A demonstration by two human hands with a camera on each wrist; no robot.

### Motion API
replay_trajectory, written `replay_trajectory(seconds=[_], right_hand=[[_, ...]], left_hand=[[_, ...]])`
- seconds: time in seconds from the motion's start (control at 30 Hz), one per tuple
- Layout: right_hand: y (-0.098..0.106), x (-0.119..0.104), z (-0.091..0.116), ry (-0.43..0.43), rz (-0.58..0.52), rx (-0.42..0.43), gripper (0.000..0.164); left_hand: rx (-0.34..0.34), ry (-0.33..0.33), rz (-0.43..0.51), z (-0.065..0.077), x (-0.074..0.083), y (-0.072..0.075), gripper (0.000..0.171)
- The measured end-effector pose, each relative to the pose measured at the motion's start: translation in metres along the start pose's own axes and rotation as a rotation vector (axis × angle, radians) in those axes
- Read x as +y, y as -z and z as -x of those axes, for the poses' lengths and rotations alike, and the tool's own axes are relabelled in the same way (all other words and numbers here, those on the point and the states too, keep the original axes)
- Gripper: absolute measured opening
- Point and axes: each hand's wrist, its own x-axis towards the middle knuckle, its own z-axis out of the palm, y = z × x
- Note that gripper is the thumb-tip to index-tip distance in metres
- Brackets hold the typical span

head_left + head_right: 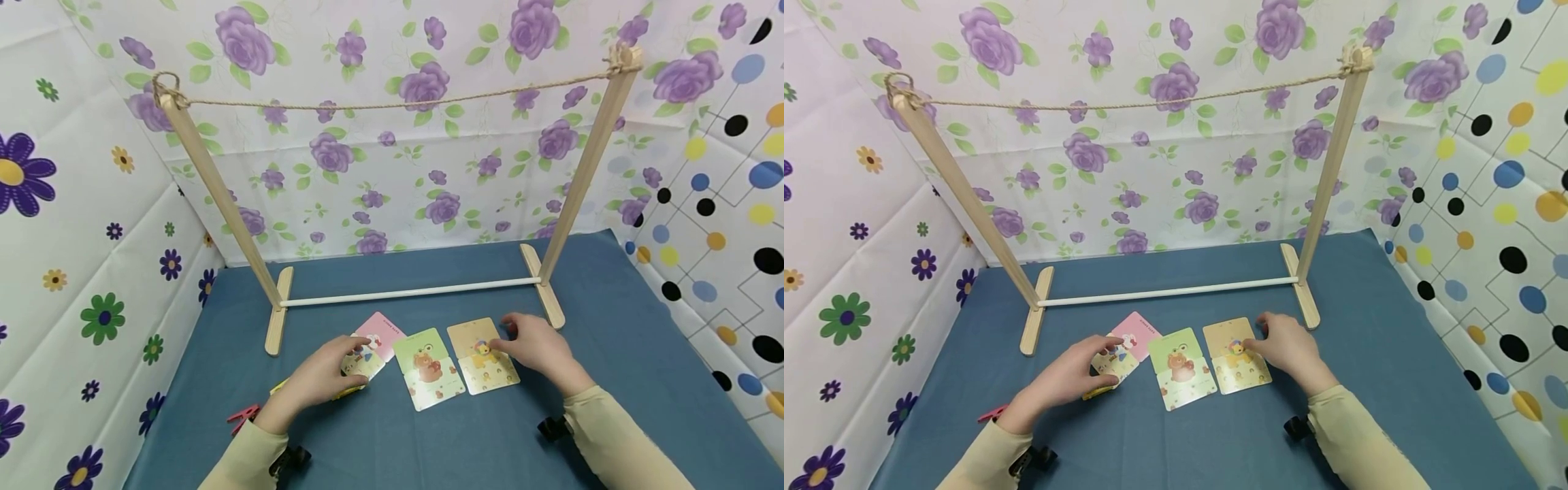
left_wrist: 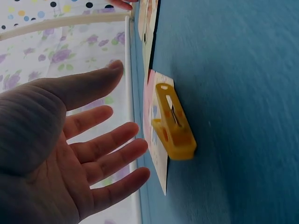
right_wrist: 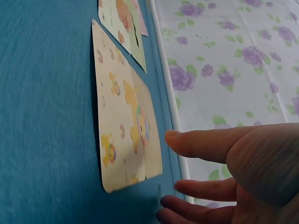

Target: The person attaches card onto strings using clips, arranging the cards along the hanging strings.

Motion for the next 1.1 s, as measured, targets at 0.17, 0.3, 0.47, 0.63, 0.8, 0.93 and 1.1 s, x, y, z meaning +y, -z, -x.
replay_trajectory(seconds=[0.17, 0.3, 0.47, 0.63, 0.8, 0.93, 1.1], right_hand=[[0.0, -0.01, 0.003, -0.019, 0.049, -0.013, 0.063], [-0.003, -0.012, 0.003, -0.036, 0.081, -0.02, 0.067], [-0.008, -0.017, 0.003, -0.053, 0.123, -0.011, 0.073], [-0.011, -0.024, 0.003, -0.066, 0.17, -0.031, 0.077], [-0.011, -0.033, 0.003, -0.071, 0.207, -0.055, 0.086], [-0.014, -0.035, 0.003, -0.074, 0.219, -0.045, 0.091], [-0.02, -0.036, 0.002, -0.064, 0.232, -0.027, 0.101]], left_hand=[[-0.043, -0.034, -0.063, -0.003, 0.004, -0.002, 0.066], [-0.077, -0.036, -0.096, -0.006, 0.008, -0.004, 0.068], [-0.104, -0.045, -0.153, -0.008, 0.011, -0.007, 0.07], [-0.117, -0.046, -0.193, -0.008, 0.012, -0.009, 0.071], [-0.13, -0.04, -0.226, -0.009, 0.015, -0.009, 0.071], [-0.149, -0.026, -0.251, -0.009, 0.017, -0.008, 0.071], [-0.158, -0.011, -0.275, -0.01, 0.02, -0.008, 0.071]])
